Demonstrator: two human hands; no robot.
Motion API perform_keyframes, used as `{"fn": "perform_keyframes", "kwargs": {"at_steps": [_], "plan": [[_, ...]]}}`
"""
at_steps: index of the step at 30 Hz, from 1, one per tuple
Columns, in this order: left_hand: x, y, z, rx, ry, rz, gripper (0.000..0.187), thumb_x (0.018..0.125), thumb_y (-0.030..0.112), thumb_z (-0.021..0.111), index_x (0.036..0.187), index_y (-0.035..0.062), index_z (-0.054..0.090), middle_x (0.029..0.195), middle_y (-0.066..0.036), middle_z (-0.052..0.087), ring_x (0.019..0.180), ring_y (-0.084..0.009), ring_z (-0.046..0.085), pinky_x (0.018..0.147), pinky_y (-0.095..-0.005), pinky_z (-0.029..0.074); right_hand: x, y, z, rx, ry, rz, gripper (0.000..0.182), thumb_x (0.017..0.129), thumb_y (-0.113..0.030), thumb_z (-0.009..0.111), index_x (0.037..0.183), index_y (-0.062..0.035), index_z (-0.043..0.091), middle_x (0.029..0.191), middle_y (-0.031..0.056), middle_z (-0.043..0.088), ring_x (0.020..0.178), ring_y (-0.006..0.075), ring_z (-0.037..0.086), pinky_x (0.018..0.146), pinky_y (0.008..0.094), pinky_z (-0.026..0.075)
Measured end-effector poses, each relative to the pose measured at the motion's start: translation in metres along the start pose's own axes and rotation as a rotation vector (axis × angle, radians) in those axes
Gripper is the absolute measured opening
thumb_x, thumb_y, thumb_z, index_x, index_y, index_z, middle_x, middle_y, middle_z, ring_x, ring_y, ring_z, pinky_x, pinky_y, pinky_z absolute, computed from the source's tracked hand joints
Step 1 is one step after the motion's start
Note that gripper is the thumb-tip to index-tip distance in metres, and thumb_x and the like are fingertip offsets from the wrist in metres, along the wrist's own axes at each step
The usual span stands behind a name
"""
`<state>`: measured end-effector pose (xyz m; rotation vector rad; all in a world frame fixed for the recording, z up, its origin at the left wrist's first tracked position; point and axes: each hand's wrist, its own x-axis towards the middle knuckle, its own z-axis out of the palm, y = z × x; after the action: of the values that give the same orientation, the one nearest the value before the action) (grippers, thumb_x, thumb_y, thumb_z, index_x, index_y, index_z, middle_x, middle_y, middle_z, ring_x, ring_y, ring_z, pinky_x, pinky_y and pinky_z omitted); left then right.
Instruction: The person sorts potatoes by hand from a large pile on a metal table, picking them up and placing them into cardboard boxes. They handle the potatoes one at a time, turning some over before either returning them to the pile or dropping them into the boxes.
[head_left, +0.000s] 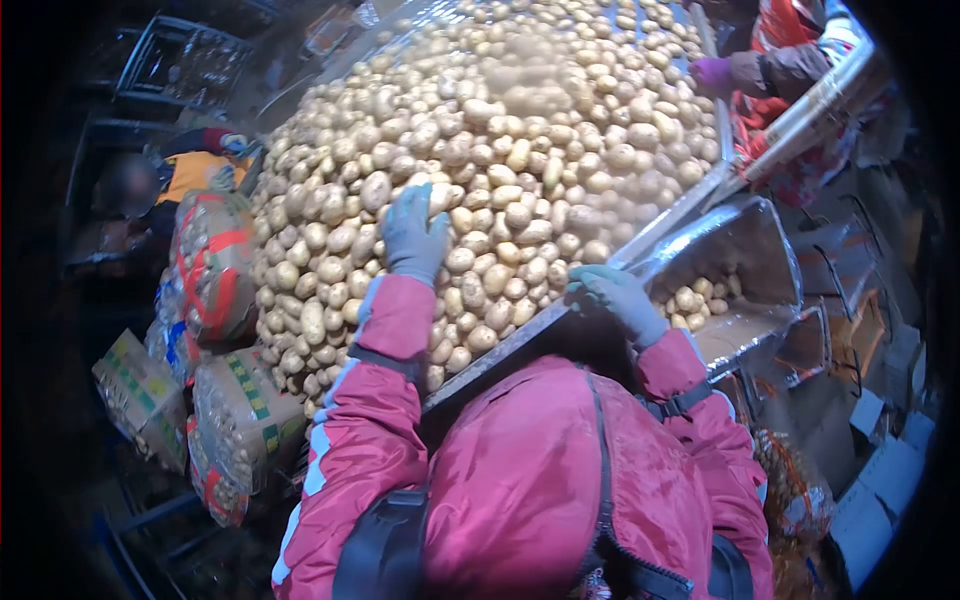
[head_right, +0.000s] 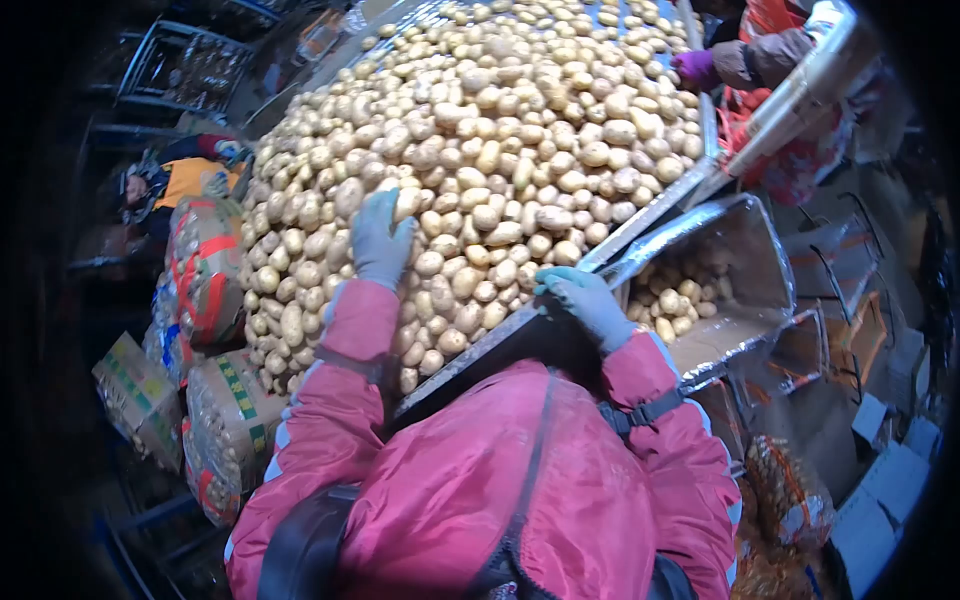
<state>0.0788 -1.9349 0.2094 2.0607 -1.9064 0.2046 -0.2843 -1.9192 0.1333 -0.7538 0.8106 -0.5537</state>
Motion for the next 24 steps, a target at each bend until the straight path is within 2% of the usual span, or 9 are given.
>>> {"fn": "perform_keyframes", "kwargs": {"at_steps": [1, 3, 7, 11, 13, 18, 21, 23, 24], "plan": [[0.007, -0.004, 0.007, 0.118, -0.003, 0.054, 0.066, 0.085, 0.032, 0.077, 0.145, 0.0146, 0.059, 0.145, -0.014, 0.057, 0.131, -0.0361, 0.055, 0.111, -0.0498, 0.043, 0.004, 0.005, -0.002, -0.04, 0.0, -0.02, 0.034, 0.106, -0.022, 0.06, 0.129, 0.0008, 0.068, 0.103, 0.0081, 0.075, 0.09, 0.0165, 0.07, 0.078, 0.0295, 0.057], [0.014, 0.003, 0.023, 0.156, -0.085, 0.007, 0.065, 0.086, 0.03, 0.076, 0.148, 0.0189, 0.058, 0.146, -0.013, 0.056, 0.13, -0.0377, 0.053, 0.109, -0.0513, 0.045, 0.021, 0.024, -0.012, -0.726, -0.098, -0.657, 0.034, 0.103, -0.023, 0.062, 0.127, 0.0, 0.07, 0.103, 0.0059, 0.075, 0.095, 0.0146, 0.069, 0.082, 0.0301, 0.056], [0.022, 0.002, 0.051, 0.102, -0.154, 0.088, 0.063, 0.088, 0.025, 0.075, 0.149, 0.0243, 0.058, 0.14, -0.009, 0.061, 0.123, -0.0332, 0.058, 0.108, -0.0461, 0.048, 0.011, 0.002, 0.013, -0.151, -0.027, -0.008, 0.032, 0.1, -0.023, 0.063, 0.123, -0.0025, 0.073, 0.104, 0.0046, 0.076, 0.095, 0.0135, 0.068, 0.085, 0.03, 0.055], [0.036, 0.002, 0.04, -0.013, -0.232, 0.065, 0.058, 0.091, 0.023, 0.076, 0.147, 0.0185, 0.06, 0.136, -0.012, 0.065, 0.121, -0.0321, 0.062, 0.108, -0.0419, 0.049, 0.005, 0.0, 0.009, -0.182, -0.017, -0.035, 0.034, 0.102, -0.027, 0.062, 0.123, -0.0034, 0.074, 0.104, 0.0048, 0.076, 0.092, 0.0141, 0.07, 0.082, 0.0288, 0.055], [0.038, 0.002, 0.041, -0.654, -0.244, -0.276, 0.052, 0.095, 0.022, 0.075, 0.144, 0.0094, 0.062, 0.135, -0.016, 0.068, 0.123, -0.029, 0.065, 0.108, -0.0389, 0.05, 0.0, -0.001, 0.002, -0.271, -0.033, -0.072, 0.032, 0.104, -0.022, 0.059, 0.127, -0.0026, 0.071, 0.106, 0.0048, 0.075, 0.092, 0.0142, 0.07, 0.08, 0.0293, 0.057], [0.002, 0.094, 0.01, -0.867, -0.3, -0.219, 0.048, 0.097, 0.019, 0.072, 0.141, 0.0026, 0.063, 0.135, -0.018, 0.069, 0.122, -0.0257, 0.066, 0.106, -0.0377, 0.051, -0.01, -0.006, 0.003, -0.289, -0.044, -0.174, 0.032, 0.108, -0.013, 0.054, 0.137, -0.0041, 0.062, 0.112, 0.004, 0.074, 0.092, 0.0141, 0.072, 0.078, 0.029, 0.059], [-0.017, 0.149, -0.006, -0.849, -0.439, -0.166, 0.052, 0.094, 0.024, 0.075, 0.141, 0.0046, 0.063, 0.133, -0.019, 0.068, 0.122, -0.0285, 0.067, 0.106, -0.0388, 0.051, -0.01, -0.011, 0.013, 0.209, 0.038, 0.068, 0.031, 0.108, -0.013, 0.053, 0.138, -0.0075, 0.059, 0.113, 0.0027, 0.072, 0.087, 0.0143, 0.071, 0.072, 0.0293, 0.058], [-0.033, 0.175, -0.009, -0.737, -0.458, 0.04, 0.055, 0.092, 0.028, 0.076, 0.141, 0.0061, 0.062, 0.132, -0.02, 0.067, 0.122, -0.0332, 0.066, 0.106, -0.0409, 0.051, 0.01, 0.021, 0.001, 0.369, 0.071, 0.0, 0.041, 0.103, -0.042, 0.065, 0.131, -0.0113, 0.064, 0.101, 0.0064, 0.071, 0.079, 0.0154, 0.068, 0.072, 0.0364, 0.062], [-0.042, 0.182, -0.002, -0.781, -0.508, 0.067, 0.056, 0.091, 0.029, 0.077, 0.141, 0.0066, 0.062, 0.131, -0.02, 0.067, 0.122, -0.0346, 0.065, 0.106, -0.0417, 0.051, -0.006, 0.002, 0.008, 0.417, 0.082, 0.016, 0.034, 0.103, -0.042, 0.065, 0.12, -0.0127, 0.067, 0.099, 0.0041, 0.068, 0.079, 0.014, 0.067, 0.07, 0.0346, 0.062]]}}
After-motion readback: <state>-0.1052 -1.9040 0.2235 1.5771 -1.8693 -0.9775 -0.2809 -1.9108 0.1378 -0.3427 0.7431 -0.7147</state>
